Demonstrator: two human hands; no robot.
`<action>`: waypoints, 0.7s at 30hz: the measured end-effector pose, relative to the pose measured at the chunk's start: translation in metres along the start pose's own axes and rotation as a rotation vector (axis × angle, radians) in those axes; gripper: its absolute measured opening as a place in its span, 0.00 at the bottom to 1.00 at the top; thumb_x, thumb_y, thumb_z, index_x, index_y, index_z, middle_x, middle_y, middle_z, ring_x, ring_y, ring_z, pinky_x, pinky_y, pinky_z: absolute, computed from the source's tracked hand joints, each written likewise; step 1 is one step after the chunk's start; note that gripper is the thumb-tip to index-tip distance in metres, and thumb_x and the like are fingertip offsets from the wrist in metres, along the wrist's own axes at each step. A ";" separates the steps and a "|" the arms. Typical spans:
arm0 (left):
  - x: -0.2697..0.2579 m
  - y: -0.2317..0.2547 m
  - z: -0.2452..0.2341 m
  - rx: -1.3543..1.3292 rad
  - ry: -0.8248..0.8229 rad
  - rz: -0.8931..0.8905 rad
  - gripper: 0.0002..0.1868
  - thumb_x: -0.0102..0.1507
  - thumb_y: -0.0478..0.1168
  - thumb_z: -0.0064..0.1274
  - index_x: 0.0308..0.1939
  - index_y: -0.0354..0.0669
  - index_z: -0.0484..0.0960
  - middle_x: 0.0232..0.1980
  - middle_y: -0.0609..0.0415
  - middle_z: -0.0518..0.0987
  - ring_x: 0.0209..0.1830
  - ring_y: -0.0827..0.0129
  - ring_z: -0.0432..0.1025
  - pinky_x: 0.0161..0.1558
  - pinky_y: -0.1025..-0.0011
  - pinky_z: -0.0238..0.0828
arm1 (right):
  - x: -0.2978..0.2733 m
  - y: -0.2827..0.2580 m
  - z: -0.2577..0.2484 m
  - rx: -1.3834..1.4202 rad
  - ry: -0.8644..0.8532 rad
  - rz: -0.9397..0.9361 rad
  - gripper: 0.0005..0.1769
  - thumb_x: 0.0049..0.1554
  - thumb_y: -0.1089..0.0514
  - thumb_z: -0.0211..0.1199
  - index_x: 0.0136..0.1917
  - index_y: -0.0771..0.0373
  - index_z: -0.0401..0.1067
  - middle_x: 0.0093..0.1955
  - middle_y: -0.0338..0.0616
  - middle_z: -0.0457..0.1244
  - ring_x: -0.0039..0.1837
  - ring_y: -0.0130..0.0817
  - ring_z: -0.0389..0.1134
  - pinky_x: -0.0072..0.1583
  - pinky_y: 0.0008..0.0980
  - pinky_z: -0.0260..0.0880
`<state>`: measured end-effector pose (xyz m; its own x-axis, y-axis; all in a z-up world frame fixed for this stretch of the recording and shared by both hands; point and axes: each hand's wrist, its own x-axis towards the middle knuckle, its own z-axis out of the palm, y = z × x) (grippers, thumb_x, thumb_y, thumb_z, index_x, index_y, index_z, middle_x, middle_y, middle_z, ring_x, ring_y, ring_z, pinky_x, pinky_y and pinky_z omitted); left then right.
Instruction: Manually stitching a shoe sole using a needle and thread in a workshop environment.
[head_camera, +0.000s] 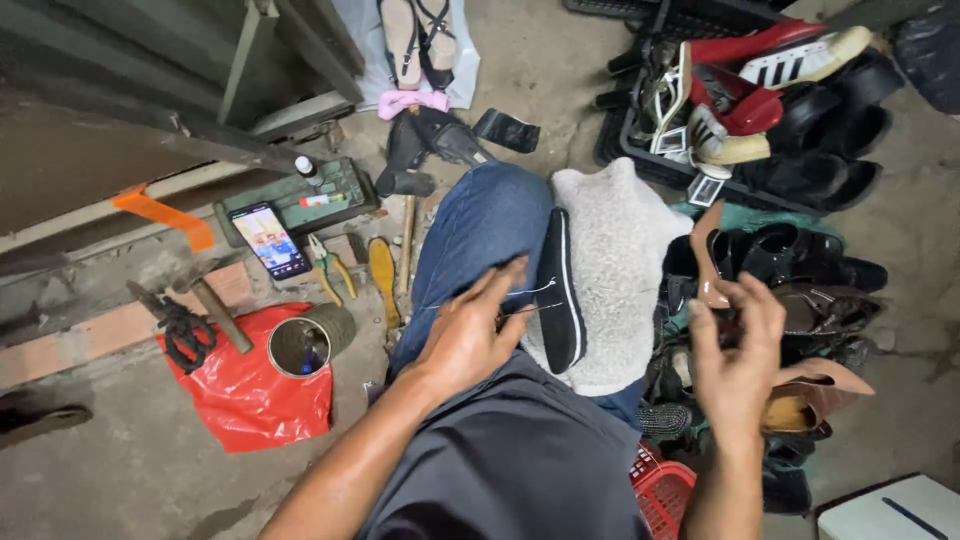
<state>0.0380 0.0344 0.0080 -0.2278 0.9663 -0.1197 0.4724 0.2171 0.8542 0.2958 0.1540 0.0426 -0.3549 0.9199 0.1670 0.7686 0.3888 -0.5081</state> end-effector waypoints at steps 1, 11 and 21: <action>0.001 0.001 0.003 -0.002 -0.003 0.007 0.31 0.62 0.39 0.55 0.70 0.40 0.68 0.68 0.45 0.76 0.68 0.45 0.69 0.59 0.55 0.71 | -0.001 -0.008 0.003 -0.004 0.006 0.002 0.19 0.63 0.62 0.64 0.63 0.78 0.69 0.70 0.67 0.57 0.70 0.59 0.60 0.66 0.49 0.63; -0.007 0.011 0.017 -0.280 0.081 0.036 0.16 0.63 0.34 0.52 0.54 0.44 0.86 0.40 0.44 0.87 0.45 0.49 0.81 0.41 0.57 0.80 | 0.016 -0.057 0.040 0.122 -0.159 -0.379 0.06 0.62 0.64 0.62 0.53 0.65 0.75 0.70 0.55 0.63 0.75 0.62 0.58 0.73 0.55 0.56; 0.001 0.014 0.035 -0.337 0.009 0.151 0.18 0.64 0.32 0.49 0.58 0.38 0.83 0.34 0.44 0.86 0.41 0.48 0.82 0.41 0.56 0.80 | -0.013 0.037 0.034 1.184 -0.233 0.147 0.21 0.66 0.50 0.50 0.45 0.73 0.68 0.53 0.73 0.66 0.31 0.39 0.68 0.32 0.29 0.67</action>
<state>0.0740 0.0432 0.0025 -0.1847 0.9825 0.0235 0.1943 0.0131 0.9809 0.3110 0.1552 -0.0068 -0.4859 0.8725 -0.0516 -0.1084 -0.1187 -0.9870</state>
